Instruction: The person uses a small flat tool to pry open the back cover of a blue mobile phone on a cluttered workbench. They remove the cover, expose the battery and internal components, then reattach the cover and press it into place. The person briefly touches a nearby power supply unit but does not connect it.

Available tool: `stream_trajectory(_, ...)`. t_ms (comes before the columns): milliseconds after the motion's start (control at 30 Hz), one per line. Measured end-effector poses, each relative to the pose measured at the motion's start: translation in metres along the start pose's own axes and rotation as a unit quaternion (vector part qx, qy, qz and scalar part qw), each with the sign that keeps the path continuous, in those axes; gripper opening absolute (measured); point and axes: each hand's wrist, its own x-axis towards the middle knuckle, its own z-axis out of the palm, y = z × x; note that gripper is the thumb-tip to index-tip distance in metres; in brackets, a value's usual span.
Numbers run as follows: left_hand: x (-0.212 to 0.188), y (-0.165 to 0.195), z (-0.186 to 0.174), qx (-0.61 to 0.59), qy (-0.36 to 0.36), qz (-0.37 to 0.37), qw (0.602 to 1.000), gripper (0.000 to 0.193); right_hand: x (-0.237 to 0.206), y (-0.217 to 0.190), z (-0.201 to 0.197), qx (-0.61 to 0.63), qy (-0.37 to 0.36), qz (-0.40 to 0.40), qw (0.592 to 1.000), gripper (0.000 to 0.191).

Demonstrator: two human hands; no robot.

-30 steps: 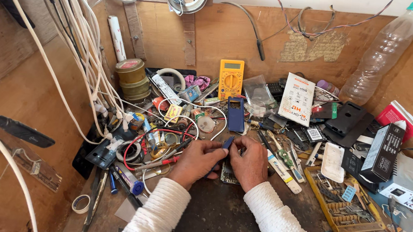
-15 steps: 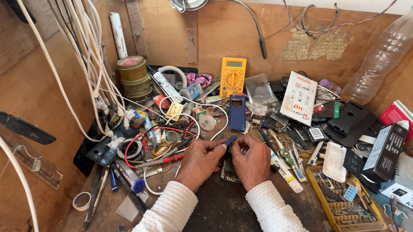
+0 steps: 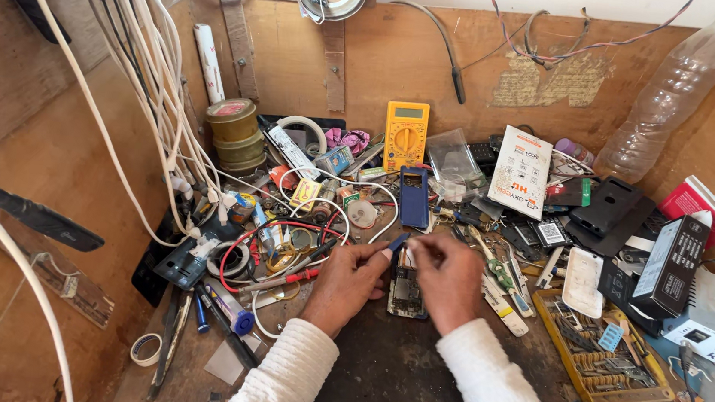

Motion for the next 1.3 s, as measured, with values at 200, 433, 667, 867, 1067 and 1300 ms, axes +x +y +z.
stream_trajectory(200, -0.007, -0.001, -0.005, 0.096, 0.009, 0.098, 0.991, 0.062, -0.007, 0.009, -0.035, -0.141, 0.047, -0.033, 0.988, 0.015)
stream_trajectory(433, -0.009, 0.006, -0.003, 0.172, 0.04, 0.108, 0.978, 0.076, -0.019, 0.008, -0.05, -0.255, 0.062, -0.063, 0.963, 0.023)
stream_trajectory(667, -0.013, 0.012, -0.005, 0.247, 0.061, 0.077, 0.964, 0.079, -0.023, 0.009, -0.049, -0.271, 0.061, -0.063, 0.959, 0.024)
stream_trajectory(867, -0.013, 0.015, -0.002, 0.245, 0.055, 0.044, 0.967, 0.076, -0.024, 0.01, -0.051, -0.266, 0.046, -0.053, 0.961, 0.021)
stream_trajectory(1067, -0.013, 0.016, 0.0, 0.245, 0.051, 0.038, 0.967, 0.076, -0.025, 0.01, -0.051, -0.281, 0.019, -0.032, 0.959, 0.02)
stream_trajectory(1300, -0.016, 0.019, -0.001, 0.256, 0.047, 0.051, 0.964, 0.072, -0.022, 0.018, -0.049, -0.264, 0.007, -0.042, 0.964, 0.019)
